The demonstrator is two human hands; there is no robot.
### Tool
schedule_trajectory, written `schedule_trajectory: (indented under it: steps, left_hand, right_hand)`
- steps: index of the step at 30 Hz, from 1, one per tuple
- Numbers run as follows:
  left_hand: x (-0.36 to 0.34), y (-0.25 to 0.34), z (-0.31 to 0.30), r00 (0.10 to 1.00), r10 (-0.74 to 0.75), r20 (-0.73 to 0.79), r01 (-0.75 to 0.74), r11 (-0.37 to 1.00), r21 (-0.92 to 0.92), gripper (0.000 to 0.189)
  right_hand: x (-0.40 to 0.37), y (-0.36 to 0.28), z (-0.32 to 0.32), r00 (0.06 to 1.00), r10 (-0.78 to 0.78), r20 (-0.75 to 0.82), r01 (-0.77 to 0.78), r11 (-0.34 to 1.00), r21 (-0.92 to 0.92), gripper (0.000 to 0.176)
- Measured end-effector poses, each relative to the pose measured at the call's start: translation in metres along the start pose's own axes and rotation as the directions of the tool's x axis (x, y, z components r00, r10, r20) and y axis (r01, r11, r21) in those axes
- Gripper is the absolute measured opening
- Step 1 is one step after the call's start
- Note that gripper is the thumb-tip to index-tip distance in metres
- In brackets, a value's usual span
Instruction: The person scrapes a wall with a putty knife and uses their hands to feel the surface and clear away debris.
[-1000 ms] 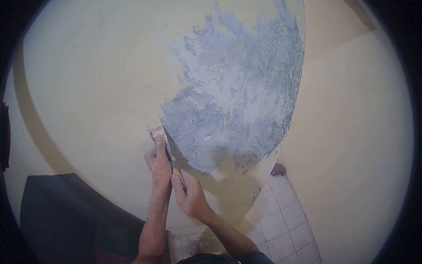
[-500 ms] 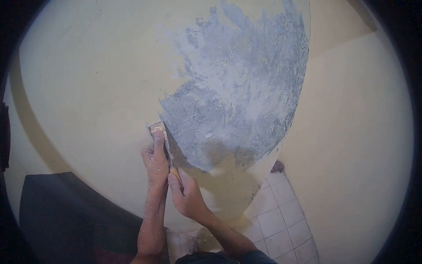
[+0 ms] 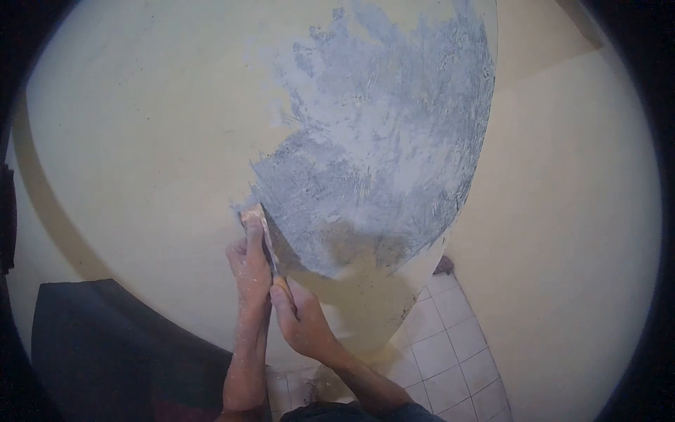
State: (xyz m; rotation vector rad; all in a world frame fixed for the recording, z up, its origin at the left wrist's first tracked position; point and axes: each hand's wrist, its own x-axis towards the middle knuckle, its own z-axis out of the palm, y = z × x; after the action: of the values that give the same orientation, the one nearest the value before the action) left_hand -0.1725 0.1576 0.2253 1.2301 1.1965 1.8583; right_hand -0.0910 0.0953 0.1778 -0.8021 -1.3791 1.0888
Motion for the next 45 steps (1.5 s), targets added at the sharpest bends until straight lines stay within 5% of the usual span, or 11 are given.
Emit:
schedule_trajectory:
  steps: [17, 20, 41, 45]
  left_hand:
    - [-0.010, 0.010, 0.015, 0.989, -0.070, -0.128, 0.057, 0.993, -0.101, 0.056]
    - [-0.003, 0.021, 0.003, 0.994, -0.113, -0.003, 0.112, 0.986, -0.123, 0.055]
    - [-0.006, 0.004, 0.000, 0.995, -0.089, -0.045, 0.091, 0.996, 0.026, 0.060]
    - [0.011, 0.030, 0.001, 0.999, -0.047, 0.001, 0.047, 0.993, -0.105, 0.060]
  right_hand:
    - [-0.001, -0.007, -0.011, 0.998, 0.005, 0.056, -0.004, 1.000, -0.007, 0.022]
    - [0.003, -0.012, -0.011, 0.997, 0.010, 0.081, -0.009, 1.000, -0.015, 0.021]
    - [-0.001, -0.009, -0.004, 0.997, 0.042, 0.066, -0.038, 0.998, -0.057, 0.019]
    - [0.010, -0.026, -0.001, 0.997, 0.020, 0.074, -0.019, 1.000, -0.018, 0.020]
